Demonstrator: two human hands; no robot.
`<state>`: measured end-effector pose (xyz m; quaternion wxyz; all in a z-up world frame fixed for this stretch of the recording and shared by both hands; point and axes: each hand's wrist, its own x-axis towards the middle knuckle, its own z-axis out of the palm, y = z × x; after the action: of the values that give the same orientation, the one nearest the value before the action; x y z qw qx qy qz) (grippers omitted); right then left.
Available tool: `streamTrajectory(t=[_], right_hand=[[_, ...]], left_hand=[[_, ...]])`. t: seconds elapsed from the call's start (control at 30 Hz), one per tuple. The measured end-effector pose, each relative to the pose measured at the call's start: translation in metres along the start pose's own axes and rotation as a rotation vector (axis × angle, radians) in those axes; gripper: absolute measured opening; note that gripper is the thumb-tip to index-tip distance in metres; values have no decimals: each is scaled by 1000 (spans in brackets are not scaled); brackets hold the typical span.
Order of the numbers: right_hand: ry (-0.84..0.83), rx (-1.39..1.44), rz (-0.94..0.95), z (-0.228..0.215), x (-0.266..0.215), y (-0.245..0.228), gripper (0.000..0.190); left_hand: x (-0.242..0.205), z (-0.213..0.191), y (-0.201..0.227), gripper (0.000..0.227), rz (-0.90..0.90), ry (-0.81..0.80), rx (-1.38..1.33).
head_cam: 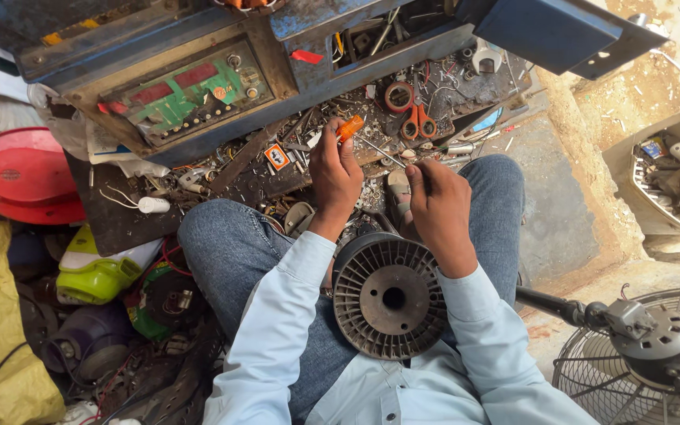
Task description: The person repairs an electrical component by stripping wires with a tool and connecting them to terminals on an orange housing and a white plastic block.
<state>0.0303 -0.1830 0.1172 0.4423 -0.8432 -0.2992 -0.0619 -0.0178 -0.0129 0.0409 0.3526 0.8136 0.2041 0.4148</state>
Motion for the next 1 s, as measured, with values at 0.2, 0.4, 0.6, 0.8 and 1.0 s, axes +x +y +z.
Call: streamTrajectory(t=[0.2,0.4,0.6,0.8,1.0], right_hand=[[-122,195,133,-7,-2,-12,22],[20,38,0,4,-8,-3,17],[-78,200,22,-1,-7,-17,24],[-51,-18,-50,0,-10,-18,24],[-153,94,72,-7,-5,-23,26]], left_hand=[[-1,1,1,33,21,20,22],[-4,2,0,31,15,-2,-49],[-1,0,5,33,-191,-50,-179],[0,-5,9,28,-80,-6,-148],[1,-7,12,31,-2,0,-89]])
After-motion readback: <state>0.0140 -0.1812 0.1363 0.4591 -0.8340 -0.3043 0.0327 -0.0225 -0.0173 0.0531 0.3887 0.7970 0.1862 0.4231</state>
